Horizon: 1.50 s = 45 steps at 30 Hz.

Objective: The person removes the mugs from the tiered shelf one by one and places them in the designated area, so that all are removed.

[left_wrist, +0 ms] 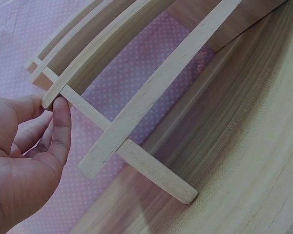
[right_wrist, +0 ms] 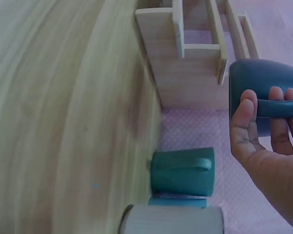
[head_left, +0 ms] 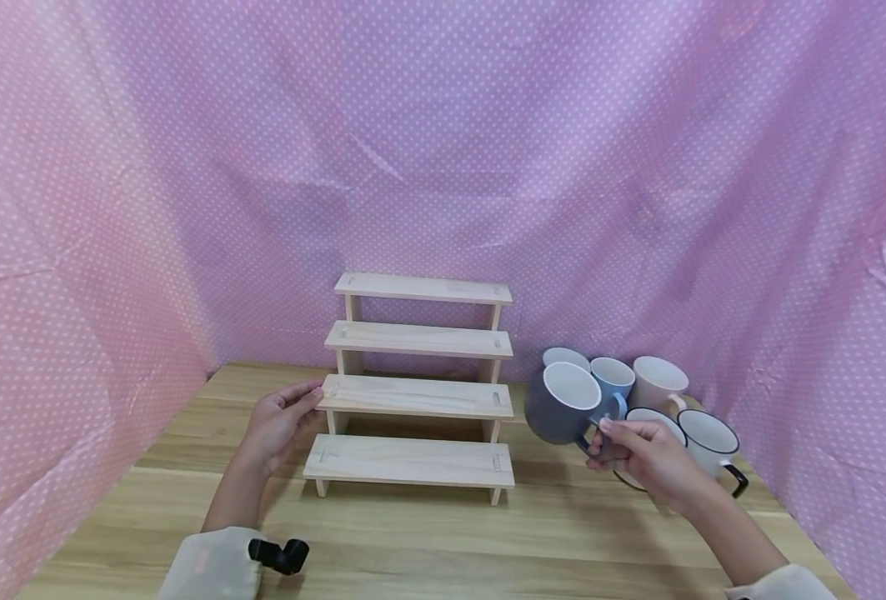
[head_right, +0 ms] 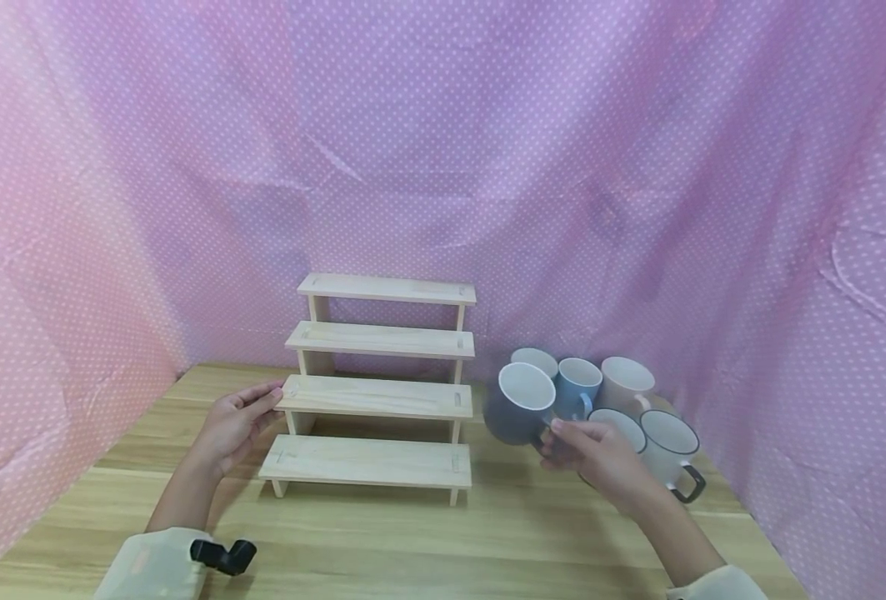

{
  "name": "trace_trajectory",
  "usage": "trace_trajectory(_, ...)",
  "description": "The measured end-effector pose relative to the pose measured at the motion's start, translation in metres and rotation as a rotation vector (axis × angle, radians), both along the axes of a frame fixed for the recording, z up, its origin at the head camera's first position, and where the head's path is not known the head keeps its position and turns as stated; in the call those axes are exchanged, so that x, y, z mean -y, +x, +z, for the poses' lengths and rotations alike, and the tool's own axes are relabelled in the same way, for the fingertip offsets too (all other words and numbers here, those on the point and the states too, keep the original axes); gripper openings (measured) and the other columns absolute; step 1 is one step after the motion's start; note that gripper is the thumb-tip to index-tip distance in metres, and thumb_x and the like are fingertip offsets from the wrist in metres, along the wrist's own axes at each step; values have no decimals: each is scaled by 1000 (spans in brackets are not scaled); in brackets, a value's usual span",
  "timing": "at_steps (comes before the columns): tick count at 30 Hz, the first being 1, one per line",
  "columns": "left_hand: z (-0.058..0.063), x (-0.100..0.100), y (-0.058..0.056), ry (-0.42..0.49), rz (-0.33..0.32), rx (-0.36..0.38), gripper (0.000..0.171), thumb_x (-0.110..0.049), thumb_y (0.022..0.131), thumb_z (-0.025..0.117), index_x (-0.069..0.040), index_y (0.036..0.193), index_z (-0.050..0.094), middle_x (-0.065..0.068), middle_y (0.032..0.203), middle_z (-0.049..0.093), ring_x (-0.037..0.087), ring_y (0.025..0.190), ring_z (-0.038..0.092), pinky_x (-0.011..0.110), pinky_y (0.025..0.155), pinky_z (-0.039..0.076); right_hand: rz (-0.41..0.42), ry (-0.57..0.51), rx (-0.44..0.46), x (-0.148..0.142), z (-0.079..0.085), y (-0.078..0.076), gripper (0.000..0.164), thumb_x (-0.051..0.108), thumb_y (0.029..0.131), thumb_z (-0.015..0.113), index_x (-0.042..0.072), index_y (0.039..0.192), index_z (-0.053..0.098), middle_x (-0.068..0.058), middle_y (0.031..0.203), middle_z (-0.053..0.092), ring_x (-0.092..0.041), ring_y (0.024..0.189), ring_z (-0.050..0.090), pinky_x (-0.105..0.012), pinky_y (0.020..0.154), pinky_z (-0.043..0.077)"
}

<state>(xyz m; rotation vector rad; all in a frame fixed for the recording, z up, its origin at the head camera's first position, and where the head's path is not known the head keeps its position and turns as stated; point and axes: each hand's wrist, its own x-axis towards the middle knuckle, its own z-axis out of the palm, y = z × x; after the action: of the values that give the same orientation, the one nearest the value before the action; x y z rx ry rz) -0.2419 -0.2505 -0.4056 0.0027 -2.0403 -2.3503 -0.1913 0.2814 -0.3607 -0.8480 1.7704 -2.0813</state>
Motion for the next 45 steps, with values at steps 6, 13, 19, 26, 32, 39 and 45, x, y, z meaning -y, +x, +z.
trace_trajectory(6, -1, 0, 0, 8, -3, -1, 54, -16, 104, 63, 12, 147, 43, -4, 114, 65, 6, 102, 65, 22, 97, 55, -63, 25, 46, -8, -14, 1, 37, 0, 111, 37, -8, 108, 72, -7, 101, 74, -20, 96, 74, -45, 92, 61)
trace_trajectory(13, -2, 0, 1, -1, -4, -10, 52, -15, 103, 64, 12, 144, 46, -3, 112, 64, 7, 99, 65, 22, 95, 56, -178, 106, 98, -11, -28, 5, 33, 5, 110, 43, -13, 108, 71, -5, 98, 73, -22, 93, 74, -46, 89, 62)
trace_trajectory(19, -3, -1, 1, -7, -9, -16, 51, -14, 104, 62, 13, 144, 45, -3, 113, 65, 7, 99, 65, 23, 96, 56, -243, 151, 166, -8, -35, 8, 32, 10, 110, 48, -2, 104, 77, -4, 97, 74, -21, 90, 75, -43, 88, 63)
trace_trajectory(26, -3, 0, 1, -3, -10, -16, 53, -15, 104, 63, 13, 145, 44, -2, 113, 64, 7, 100, 64, 22, 97, 56, -318, 171, 273, -5, -47, 8, 31, 16, 110, 51, 6, 99, 78, -5, 96, 76, -21, 90, 75, -43, 88, 63)
trace_trajectory(32, -5, 1, 1, -2, -13, -18, 54, -17, 103, 65, 12, 145, 45, -2, 114, 64, 8, 100, 65, 24, 98, 56, -443, 193, 350, 1, -52, 8, 28, 21, 107, 57, 5, 98, 78, -5, 95, 75, -22, 88, 74, -41, 87, 63)
trace_trajectory(39, -4, 0, 0, 1, -6, -18, 53, -16, 103, 64, 12, 145, 46, -3, 112, 65, 7, 99, 65, 25, 98, 56, -499, 214, 375, 6, -58, 9, 28, 23, 106, 60, 1, 103, 76, -4, 96, 74, -22, 88, 74, -39, 86, 63)
trace_trajectory(45, -4, 0, 0, 3, -6, -19, 52, -15, 104, 64, 12, 145, 46, -3, 112, 65, 7, 98, 64, 23, 96, 56, -520, 211, 390, 10, -64, 11, 29, 23, 106, 60, -1, 104, 75, -4, 95, 72, -22, 87, 73, -38, 86, 64)
